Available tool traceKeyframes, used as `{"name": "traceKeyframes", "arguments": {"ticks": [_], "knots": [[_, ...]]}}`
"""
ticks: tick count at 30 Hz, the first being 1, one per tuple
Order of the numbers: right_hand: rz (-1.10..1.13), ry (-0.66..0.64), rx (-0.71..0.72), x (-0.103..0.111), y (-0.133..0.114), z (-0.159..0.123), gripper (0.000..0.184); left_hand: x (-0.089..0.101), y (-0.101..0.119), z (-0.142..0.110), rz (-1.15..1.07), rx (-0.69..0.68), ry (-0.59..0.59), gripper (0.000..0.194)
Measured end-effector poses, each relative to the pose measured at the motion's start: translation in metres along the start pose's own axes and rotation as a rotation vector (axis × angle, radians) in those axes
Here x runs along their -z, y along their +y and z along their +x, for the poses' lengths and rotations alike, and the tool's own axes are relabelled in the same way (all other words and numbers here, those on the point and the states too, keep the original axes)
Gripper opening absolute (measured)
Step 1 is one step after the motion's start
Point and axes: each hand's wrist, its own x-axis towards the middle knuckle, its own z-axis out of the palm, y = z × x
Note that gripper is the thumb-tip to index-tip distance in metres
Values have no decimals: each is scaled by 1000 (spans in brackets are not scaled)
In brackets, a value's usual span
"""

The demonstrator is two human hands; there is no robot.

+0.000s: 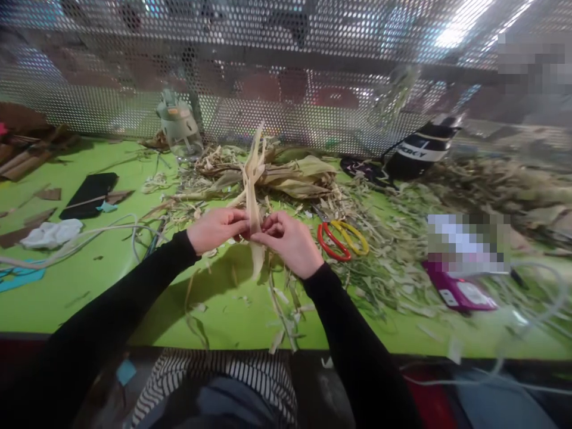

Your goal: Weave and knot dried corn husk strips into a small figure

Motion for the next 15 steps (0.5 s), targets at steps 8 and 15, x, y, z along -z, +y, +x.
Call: {"name": "traceKeyframes", "arguments": {"ticks": [8,15], "knots": [[34,-84,-73,2,-3,-1,31,4,-1,1,116,-21,-150,22],[35,-82,-74,3,2,0,28,1,-2,-3,57,-13,-115,19]]}}
